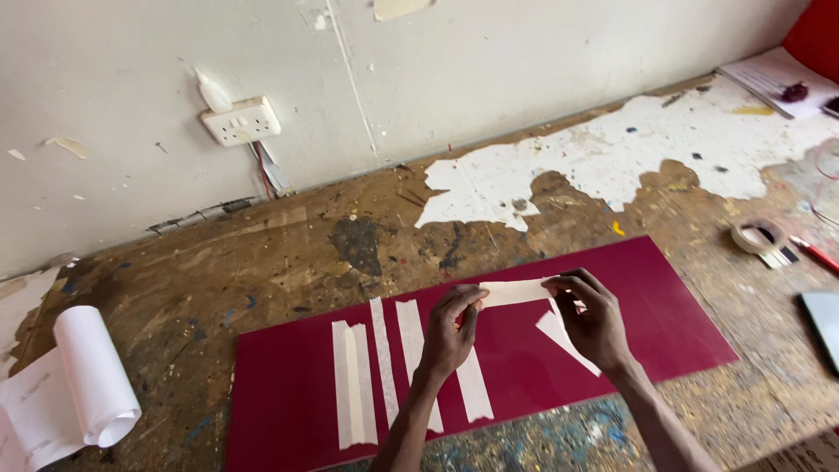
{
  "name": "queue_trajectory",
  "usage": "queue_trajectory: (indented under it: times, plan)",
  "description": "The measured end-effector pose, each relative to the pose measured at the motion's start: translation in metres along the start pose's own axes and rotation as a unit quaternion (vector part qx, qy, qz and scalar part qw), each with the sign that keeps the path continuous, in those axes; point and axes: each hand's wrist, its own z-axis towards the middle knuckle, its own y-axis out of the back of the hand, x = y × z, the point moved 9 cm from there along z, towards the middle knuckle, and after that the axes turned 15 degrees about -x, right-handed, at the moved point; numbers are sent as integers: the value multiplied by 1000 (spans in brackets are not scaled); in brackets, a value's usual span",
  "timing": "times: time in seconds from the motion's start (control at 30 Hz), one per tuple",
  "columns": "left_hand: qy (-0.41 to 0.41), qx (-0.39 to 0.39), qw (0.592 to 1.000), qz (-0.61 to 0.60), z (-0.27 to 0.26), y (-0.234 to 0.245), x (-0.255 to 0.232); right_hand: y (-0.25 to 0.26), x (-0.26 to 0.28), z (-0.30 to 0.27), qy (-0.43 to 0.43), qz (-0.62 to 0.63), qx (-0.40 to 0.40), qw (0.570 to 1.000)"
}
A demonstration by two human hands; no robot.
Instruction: The person places strips of white tape onto a maroon board and then onto the wall above the workbench. They smooth each strip with their hands to ensure adhesion.
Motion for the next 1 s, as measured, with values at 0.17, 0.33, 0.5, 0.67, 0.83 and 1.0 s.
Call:
queue_trajectory:
  times: [0.17,0.33,0.5,0.67,0.83,1.0]
  plan:
    - [-34,-14,999,31,57,10,4,-35,-1,52,35,-7,11,999]
    - [-51,-63,996,38,107,31,4,-73,-5,95,69,11,22,997]
    - [-86,-104,990,49,149,50,4,-110,-32,126,69,87,-5,994]
    - [-117,-103,985,80,190,57,17,-153,-40,167,95,106,-14,990]
    - [-173,-103,976,85,242,51,34,-181,-45,214,172,98,-57,979]
    - [-262,-124,949,126,295,45,44,-206,-45,262,221,72,-79,969]
